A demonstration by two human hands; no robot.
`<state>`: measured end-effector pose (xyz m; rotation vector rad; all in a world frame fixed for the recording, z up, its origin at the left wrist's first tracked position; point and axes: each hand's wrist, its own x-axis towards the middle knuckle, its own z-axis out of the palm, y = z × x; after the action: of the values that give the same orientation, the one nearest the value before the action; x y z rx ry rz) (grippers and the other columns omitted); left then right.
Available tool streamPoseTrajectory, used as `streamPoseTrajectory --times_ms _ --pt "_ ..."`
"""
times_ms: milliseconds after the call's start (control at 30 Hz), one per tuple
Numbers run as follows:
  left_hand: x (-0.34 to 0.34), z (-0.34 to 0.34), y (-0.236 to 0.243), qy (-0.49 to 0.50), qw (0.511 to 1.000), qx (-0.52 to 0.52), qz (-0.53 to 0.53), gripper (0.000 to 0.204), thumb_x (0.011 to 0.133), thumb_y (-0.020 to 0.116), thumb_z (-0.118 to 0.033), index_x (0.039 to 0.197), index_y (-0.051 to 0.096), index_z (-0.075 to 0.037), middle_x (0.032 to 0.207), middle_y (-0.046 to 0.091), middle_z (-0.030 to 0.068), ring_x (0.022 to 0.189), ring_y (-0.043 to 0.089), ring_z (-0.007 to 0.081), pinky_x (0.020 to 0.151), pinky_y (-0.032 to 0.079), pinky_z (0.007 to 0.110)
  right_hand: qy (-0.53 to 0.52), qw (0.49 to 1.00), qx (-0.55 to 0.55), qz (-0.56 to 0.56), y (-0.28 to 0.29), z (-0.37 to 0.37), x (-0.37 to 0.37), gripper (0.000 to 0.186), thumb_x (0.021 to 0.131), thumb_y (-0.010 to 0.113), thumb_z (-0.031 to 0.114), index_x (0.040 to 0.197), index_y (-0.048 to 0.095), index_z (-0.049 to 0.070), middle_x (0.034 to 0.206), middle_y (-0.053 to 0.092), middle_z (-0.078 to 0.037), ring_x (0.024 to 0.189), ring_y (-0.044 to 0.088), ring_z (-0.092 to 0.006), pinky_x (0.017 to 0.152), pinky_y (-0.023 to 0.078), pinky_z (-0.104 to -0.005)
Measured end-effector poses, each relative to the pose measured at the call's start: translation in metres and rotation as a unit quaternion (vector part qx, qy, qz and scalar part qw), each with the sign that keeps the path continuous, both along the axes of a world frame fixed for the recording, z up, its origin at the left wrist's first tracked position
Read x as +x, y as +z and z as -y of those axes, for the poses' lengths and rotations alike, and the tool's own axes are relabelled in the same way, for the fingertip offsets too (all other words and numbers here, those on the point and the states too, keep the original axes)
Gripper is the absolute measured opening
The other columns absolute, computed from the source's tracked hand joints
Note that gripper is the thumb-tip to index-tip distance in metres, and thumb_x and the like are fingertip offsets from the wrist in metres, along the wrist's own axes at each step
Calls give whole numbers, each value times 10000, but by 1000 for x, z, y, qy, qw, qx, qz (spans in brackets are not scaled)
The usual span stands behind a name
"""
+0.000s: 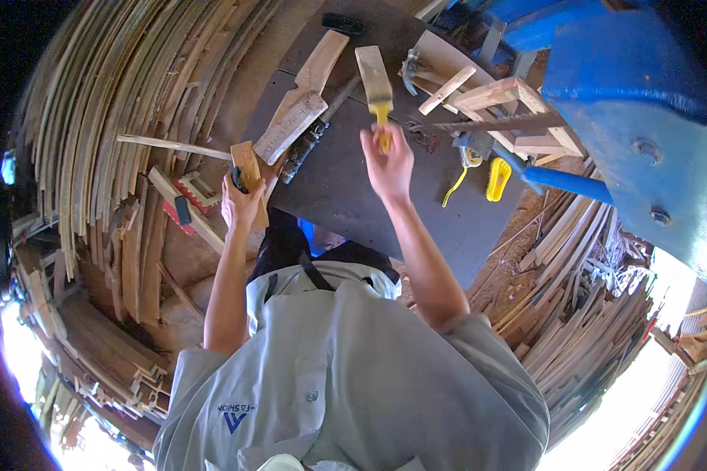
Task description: Measuring, marking, brushing dust off, and prepping a piece of wood at a workbench station.
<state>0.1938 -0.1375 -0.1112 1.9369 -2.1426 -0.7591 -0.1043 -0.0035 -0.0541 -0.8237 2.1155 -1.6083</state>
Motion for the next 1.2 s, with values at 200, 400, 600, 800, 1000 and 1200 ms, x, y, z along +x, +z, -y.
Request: streamPoseTrajectory --times_ms 200,400,600,800,1000,1200 --pt "0 8 -17 -30 999 1 -33 826 749 869 -491 1357 519 -54 1308 621 202 1182 628 431 968 516 514 83 975 128 159 11 -99 62 289 1043 659 279 965 723 9 719 665 -35 645 592 -88 598 483 -294" --pt "-4 14 -20 -52 996 16 -74 817 743 872 -491 1331 543 -28 1290 632 247 1197 619 447 998 493 507 209 959 172 88 -15 -49 107 243 1031 606 313 1143 725 133 839 741 -148 721 720 -352 664 563 -466" --pt "3 12 -35 -53 996 -14 -68 806 752 864 -499 1317 553 -17 1241 657 258 1190 626 445 993 495 498 136 931 339 19 -21 -116 90 312 977 624 390 1174 748 182 984 753 -186 959 718 -409 819 570 -502" --pt "19 20 -42 -41 997 -26 -65 823 743 859 -528 1282 559 17 1216 661 275 1162 632 463 976 499 513 -156 872 454 -98 -9 -425 11 278 991 638 331 1198 763 194 978 777 -128 869 749 -302 737 595 -427" --pt "10 18 -38 -50 996 -18 -77 827 746 854 -536 1268 552 29 1225 655 289 1167 624 471 1003 486 503 -174 886 428 28 59 -365 8 319 1041 596 387 1189 733 140 1002 799 -65 810 775 -222 728 619 -370" --pt "2 19 -41 -56 995 3 -87 862 743 858 -536 1316 542 26 1253 656 287 1196 623 462 1014 489 497 214 955 204 43 16 -130 104 273 960 686 319 1185 690 165 958 744 -189 896 717 -429 780 575 -480"
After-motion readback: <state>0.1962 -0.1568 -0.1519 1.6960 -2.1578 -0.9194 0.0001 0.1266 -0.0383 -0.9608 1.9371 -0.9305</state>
